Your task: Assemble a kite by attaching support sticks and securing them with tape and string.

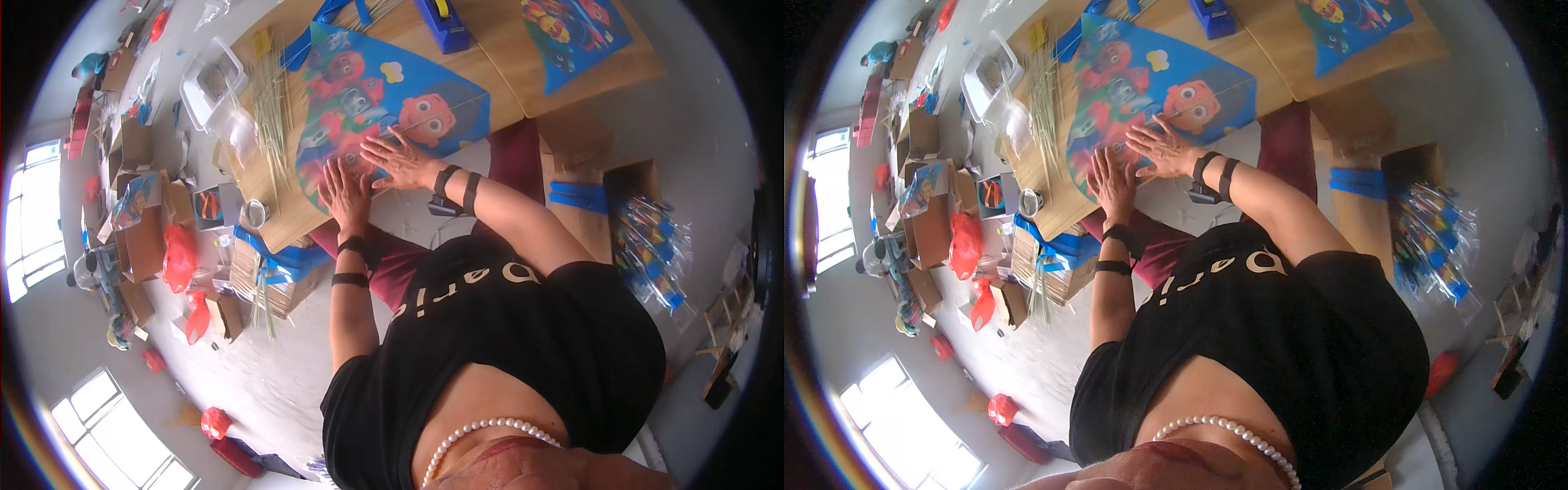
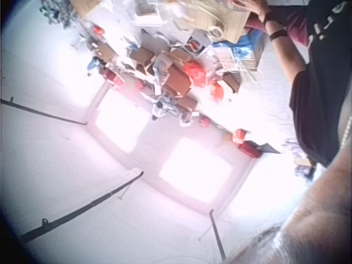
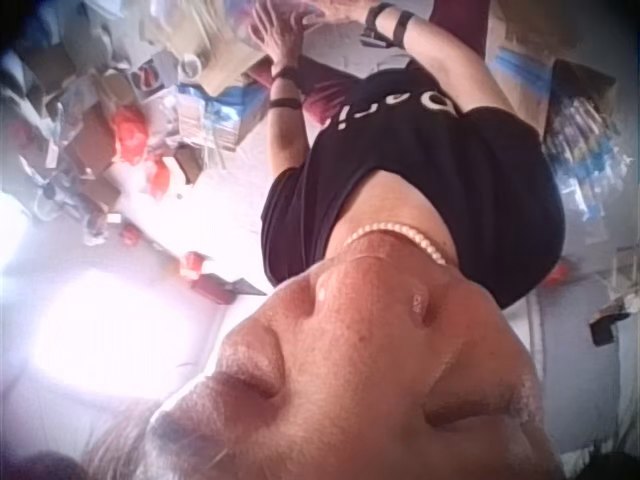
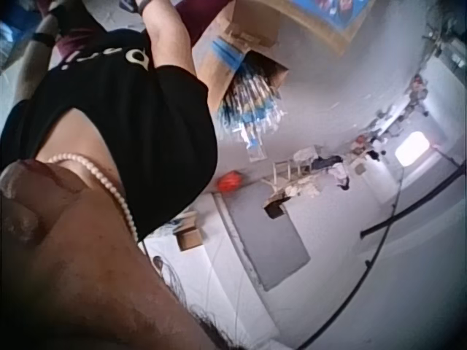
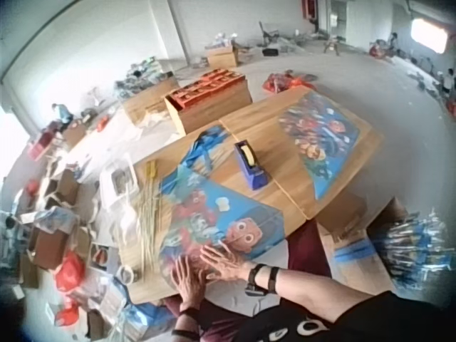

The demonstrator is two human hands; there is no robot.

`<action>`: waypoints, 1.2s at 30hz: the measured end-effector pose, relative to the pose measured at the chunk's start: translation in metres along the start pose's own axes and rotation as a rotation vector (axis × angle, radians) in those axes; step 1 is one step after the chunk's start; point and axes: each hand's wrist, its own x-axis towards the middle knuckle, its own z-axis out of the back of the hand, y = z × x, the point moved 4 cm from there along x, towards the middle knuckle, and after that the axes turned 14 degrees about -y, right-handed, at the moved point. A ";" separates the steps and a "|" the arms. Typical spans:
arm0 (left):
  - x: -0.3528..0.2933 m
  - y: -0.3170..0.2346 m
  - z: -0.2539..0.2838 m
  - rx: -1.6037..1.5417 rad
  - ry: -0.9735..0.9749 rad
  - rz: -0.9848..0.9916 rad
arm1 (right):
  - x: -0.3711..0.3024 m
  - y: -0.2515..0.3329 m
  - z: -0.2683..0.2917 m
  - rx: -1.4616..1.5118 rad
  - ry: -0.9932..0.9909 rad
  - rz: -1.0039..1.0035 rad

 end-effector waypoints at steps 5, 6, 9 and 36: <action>-0.001 -0.002 0.002 -0.007 -0.027 -0.020 | -0.028 -0.036 0.013 0.014 -0.084 -0.029; -0.002 0.000 0.004 -0.007 -0.025 -0.015 | -0.034 -0.046 0.020 -0.030 -0.072 -0.035; -0.001 0.003 0.008 -0.005 -0.027 -0.006 | -0.056 -0.078 0.051 -0.054 -0.128 -0.043; 0.045 -0.097 -0.012 -0.343 0.095 -0.436 | -0.051 -0.092 0.071 0.076 -0.053 -0.026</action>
